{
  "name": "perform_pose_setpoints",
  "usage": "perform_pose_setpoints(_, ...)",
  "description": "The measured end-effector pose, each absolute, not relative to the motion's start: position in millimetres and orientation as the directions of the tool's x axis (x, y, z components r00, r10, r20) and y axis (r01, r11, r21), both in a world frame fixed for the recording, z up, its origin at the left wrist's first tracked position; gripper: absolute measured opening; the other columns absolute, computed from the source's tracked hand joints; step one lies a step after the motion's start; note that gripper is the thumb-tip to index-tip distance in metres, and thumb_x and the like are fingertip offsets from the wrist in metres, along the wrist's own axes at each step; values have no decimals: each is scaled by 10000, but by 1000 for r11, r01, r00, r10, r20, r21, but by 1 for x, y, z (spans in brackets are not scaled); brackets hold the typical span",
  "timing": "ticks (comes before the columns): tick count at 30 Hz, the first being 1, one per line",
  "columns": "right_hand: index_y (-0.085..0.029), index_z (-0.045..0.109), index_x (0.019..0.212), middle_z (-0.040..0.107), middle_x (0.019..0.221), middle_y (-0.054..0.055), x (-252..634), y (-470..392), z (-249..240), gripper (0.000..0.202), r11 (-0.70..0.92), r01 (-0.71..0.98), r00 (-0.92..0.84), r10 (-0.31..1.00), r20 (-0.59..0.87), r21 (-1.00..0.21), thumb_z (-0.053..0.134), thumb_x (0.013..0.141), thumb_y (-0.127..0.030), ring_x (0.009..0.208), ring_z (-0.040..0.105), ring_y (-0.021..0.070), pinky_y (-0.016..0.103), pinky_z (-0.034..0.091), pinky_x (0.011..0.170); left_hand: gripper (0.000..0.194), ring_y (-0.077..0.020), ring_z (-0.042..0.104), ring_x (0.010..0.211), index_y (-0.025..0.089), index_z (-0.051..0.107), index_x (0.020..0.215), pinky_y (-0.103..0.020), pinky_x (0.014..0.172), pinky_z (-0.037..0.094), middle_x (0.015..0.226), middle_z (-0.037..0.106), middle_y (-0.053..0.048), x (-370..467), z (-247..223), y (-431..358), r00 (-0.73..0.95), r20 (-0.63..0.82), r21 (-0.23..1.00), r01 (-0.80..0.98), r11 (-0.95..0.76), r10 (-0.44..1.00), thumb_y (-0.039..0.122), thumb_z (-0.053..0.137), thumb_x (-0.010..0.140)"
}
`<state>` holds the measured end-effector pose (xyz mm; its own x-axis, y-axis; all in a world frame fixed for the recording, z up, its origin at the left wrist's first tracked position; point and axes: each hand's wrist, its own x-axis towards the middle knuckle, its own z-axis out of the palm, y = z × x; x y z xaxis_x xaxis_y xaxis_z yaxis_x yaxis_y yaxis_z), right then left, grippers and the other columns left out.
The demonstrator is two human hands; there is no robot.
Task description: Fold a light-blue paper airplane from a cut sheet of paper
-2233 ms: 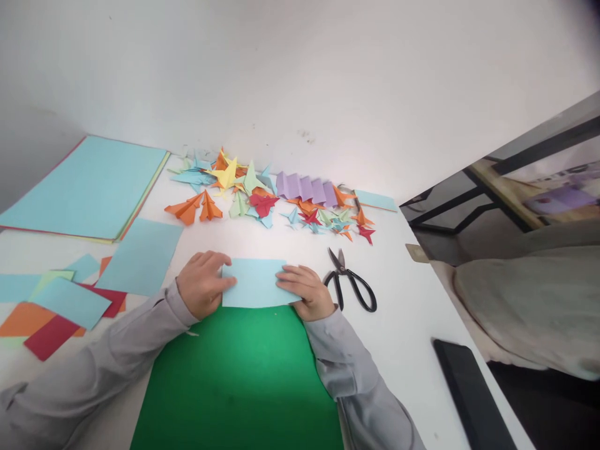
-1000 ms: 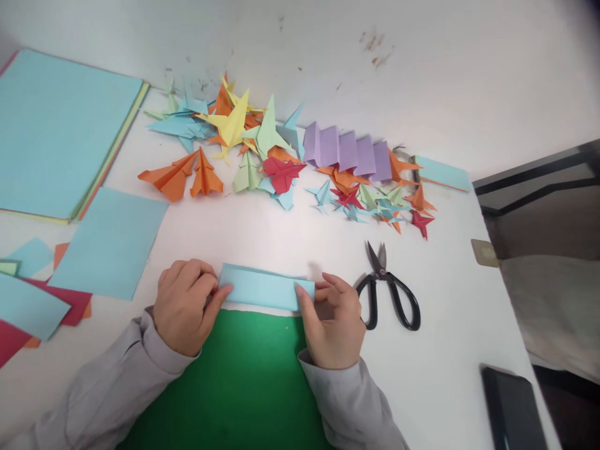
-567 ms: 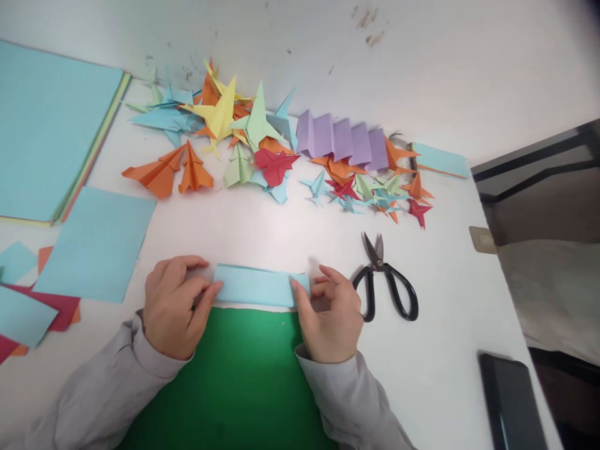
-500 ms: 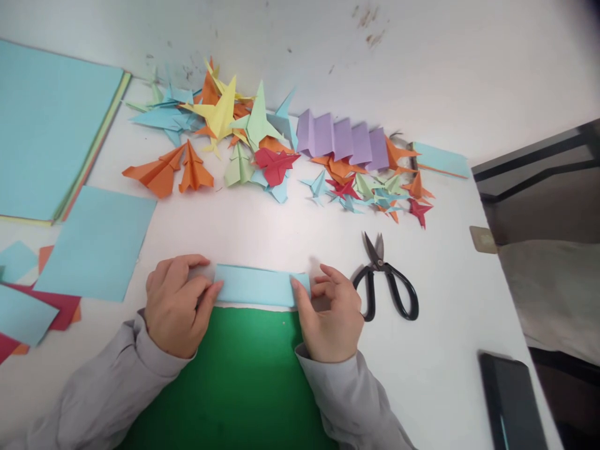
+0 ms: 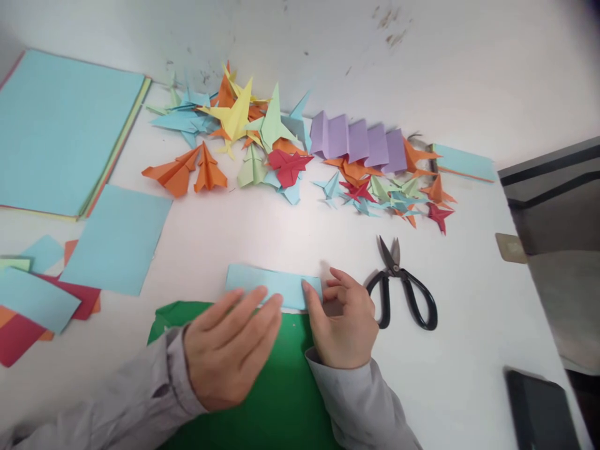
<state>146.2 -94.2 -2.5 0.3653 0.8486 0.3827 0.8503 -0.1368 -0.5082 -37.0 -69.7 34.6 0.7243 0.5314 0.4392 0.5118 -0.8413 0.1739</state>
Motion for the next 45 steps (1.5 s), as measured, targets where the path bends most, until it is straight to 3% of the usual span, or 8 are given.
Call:
perform_pose_setpoints(5,-162,548,902,547,635,-6,145,-93,-1,255,-145,864,360,849,388,-483,611,716,-324,709,580,184,363,443,723,478,-294,307,1239,108,473,1194,-453,1018,220,1310,429,-82,-23,23,-84,713,181,222,641,-735,677,381,456,802)
perform_pose_setpoints(10,-151,539,935,560,632,-5,145,-94,0,281,-166,844,387,846,366,-509,610,718,-313,725,582,184,370,448,739,568,-284,252,1268,94,411,1250,-460,1043,184,1353,355,-92,-24,16,-86,696,108,224,678,-700,710,446,417,804)
perform_pose_setpoints(21,-139,433,1118,525,565,-26,140,-98,7,427,-202,710,468,851,238,-675,573,723,-222,784,580,193,303,497,592,568,-284,233,1276,102,402,1259,-475,1041,192,1369,326,-86,-24,17,-84,704,72,227,678,-699,706,448,401,808)
perform_pose_setpoints(33,-163,421,1128,516,551,-34,139,-96,10,448,-228,700,481,851,211,-677,566,707,-212,848,570,212,358,492,659,548,-288,261,1265,105,429,1241,-475,1032,211,1346,368,-92,-24,18,-84,703,99,238,671,-702,705,427,431,798)
perform_pose_setpoints(45,-161,415,1131,516,549,-28,138,-97,8,470,-240,667,515,832,204,-706,586,697,-212,859,571,217,326,511,586,535,-285,279,1257,105,444,1232,-472,1034,202,1344,369,-85,-24,17,-84,706,97,233,670,-705,702,427,417,805)
